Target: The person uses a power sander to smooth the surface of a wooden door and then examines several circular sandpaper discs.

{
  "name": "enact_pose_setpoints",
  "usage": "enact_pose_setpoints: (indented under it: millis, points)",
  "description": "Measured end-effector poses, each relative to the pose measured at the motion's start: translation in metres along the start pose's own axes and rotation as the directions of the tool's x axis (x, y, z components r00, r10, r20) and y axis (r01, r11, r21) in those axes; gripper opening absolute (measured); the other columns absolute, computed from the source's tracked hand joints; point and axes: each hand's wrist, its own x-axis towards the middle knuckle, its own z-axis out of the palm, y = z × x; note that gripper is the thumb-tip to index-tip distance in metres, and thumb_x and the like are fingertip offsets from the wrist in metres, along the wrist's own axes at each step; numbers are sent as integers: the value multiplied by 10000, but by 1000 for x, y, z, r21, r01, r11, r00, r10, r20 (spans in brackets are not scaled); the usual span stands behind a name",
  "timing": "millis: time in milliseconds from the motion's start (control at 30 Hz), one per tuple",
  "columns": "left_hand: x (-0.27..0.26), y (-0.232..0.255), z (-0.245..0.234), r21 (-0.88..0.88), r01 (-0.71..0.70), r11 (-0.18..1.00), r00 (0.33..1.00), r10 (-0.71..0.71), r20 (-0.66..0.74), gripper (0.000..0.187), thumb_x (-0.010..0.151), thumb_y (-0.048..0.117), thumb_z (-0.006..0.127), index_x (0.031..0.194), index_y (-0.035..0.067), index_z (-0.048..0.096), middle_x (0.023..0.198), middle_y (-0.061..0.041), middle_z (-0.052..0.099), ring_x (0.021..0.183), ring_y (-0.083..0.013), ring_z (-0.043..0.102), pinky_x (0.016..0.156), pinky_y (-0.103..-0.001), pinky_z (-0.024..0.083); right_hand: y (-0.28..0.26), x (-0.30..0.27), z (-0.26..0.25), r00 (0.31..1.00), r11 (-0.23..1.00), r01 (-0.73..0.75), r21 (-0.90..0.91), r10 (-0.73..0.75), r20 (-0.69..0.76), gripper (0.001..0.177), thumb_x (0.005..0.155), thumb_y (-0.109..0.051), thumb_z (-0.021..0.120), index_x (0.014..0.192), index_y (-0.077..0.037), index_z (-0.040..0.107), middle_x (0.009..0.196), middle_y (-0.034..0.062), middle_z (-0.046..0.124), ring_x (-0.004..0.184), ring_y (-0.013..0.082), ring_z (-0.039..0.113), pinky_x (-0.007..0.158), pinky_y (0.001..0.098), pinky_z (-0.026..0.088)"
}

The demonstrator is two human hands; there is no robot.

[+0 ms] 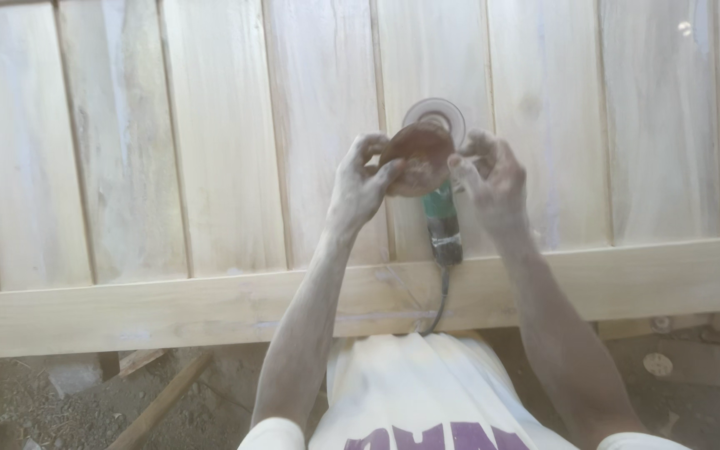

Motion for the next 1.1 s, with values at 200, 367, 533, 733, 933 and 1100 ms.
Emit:
enact_pose_setpoints:
  millis: [200, 367, 533, 733, 933, 1100]
  points:
    - [45, 16, 22, -123, 87, 989, 996, -84, 33, 414, 891, 78, 763, 1263, 52, 584, 1172, -118, 655, 802, -131, 736, 520, -238, 613, -21, 65, -11, 990, 945, -137, -295, 141, -9, 272, 944, -134, 764, 1193, -43, 698, 982, 60, 741, 831, 124, 710, 700, 280, 629]
    - [53, 12, 28, 314, 23, 949, 993, 14, -115, 405, 879, 119, 812, 1249, 57, 659, 1156, -138, 686, 826, -171, 710, 634, -282, 618, -16, 77, -4, 1000, 920, -19, -392, 21, 2, 190, 940, -142, 778, 1092, -32, 753, 956, 102, 792, 820, 139, 749, 720, 283, 628]
    - [60, 7, 35, 624, -155, 766, 949, 292, -122, 377, 839, 135, 873, 1155, 19, 704, 1125, -158, 693, 1019, -277, 694, 852, -363, 573, -6, 83, 5, 999, 853, -40, -520, 22, -41, 177, 917, -126, 786, 1064, -35, 746, 974, 94, 763, 762, 147, 728, 648, 282, 600]
    - [58, 17, 35, 410, 30, 912, 991, 25, -128, 340, 877, 133, 790, 1177, 14, 680, 1013, -112, 768, 887, -153, 753, 771, -299, 629, 0, 77, 6, 994, 842, -3, -539, -54, -90, 180, 880, -112, 825, 1034, -35, 771, 1040, 109, 655, 711, 160, 692, 627, 299, 594]
    - [56, 28, 37, 380, 26, 925, 991, 24, -128, 325, 875, 139, 783, 1148, 8, 666, 1003, -104, 761, 858, -144, 753, 755, -293, 626, 4, 84, 4, 998, 859, -13, -512, -16, -53, 168, 902, -132, 813, 1036, -40, 770, 1028, 94, 671, 771, 153, 711, 670, 293, 612]
    - [53, 23, 41, 459, 15, 888, 986, 62, -152, 347, 876, 151, 768, 1174, 30, 636, 1058, -114, 743, 904, -220, 745, 801, -344, 602, 17, 82, 4, 991, 845, 65, -530, -117, -64, 149, 886, -121, 827, 984, -38, 752, 1004, 102, 683, 775, 173, 713, 670, 316, 598]
